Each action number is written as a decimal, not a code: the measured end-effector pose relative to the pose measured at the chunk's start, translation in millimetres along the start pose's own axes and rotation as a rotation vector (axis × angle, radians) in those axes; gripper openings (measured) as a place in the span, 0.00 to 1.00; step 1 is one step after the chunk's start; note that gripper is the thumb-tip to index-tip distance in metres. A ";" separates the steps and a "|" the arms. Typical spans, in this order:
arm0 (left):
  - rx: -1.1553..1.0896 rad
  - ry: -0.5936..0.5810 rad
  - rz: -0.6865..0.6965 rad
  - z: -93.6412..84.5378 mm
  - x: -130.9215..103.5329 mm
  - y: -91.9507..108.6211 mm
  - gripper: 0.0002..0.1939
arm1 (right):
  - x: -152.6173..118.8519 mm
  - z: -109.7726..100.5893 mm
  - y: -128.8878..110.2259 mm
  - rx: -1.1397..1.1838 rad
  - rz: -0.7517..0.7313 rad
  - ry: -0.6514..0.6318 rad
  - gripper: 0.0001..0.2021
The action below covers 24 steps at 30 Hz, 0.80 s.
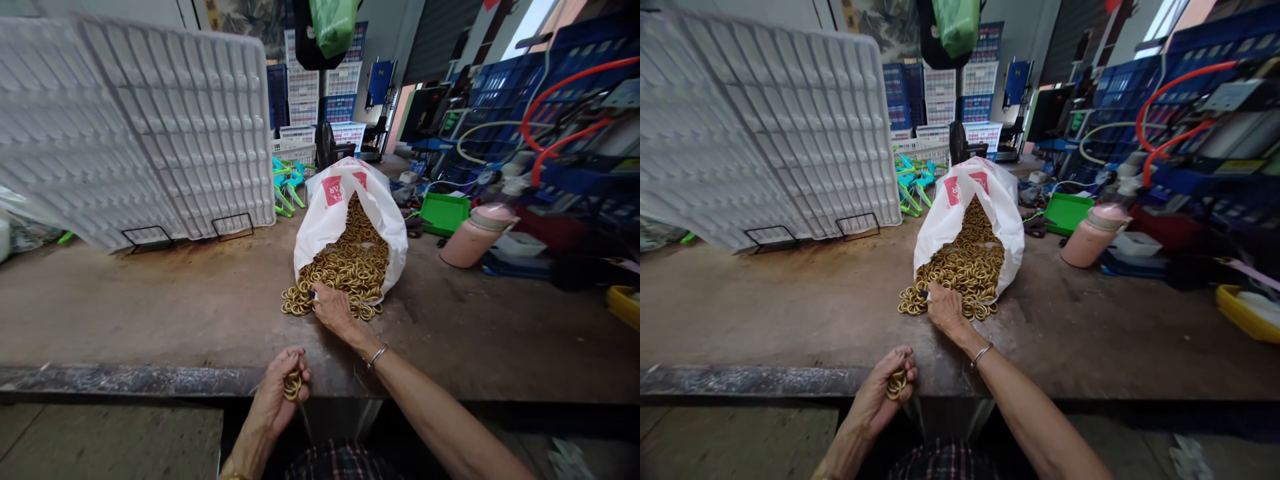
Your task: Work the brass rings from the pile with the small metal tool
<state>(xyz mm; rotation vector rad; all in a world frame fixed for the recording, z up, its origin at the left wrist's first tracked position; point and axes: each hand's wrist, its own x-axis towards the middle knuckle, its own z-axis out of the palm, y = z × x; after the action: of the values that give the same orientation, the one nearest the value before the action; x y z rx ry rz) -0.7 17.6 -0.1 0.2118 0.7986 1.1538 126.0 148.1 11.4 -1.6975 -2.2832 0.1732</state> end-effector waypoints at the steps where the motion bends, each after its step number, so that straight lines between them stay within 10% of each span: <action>1: 0.013 0.001 0.004 0.6 -0.1 -0.3 0.09 | -1.2 -0.4 -0.3 0.008 -0.012 -0.001 0.11; 14: 0.061 0.019 0.022 2.4 -3.7 -2.8 0.11 | 6.2 0.1 -8.9 -0.043 -0.020 -0.045 0.09; 24: 0.313 0.131 0.216 18.0 11.7 1.9 0.18 | -29.4 -2.4 15.5 0.530 -0.067 0.025 0.09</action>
<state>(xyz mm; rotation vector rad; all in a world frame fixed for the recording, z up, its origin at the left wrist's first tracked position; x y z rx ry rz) 11.7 33.0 8.5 0.4965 1.0923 1.2503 148.6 124.6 4.9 -1.3359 -2.0284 0.6701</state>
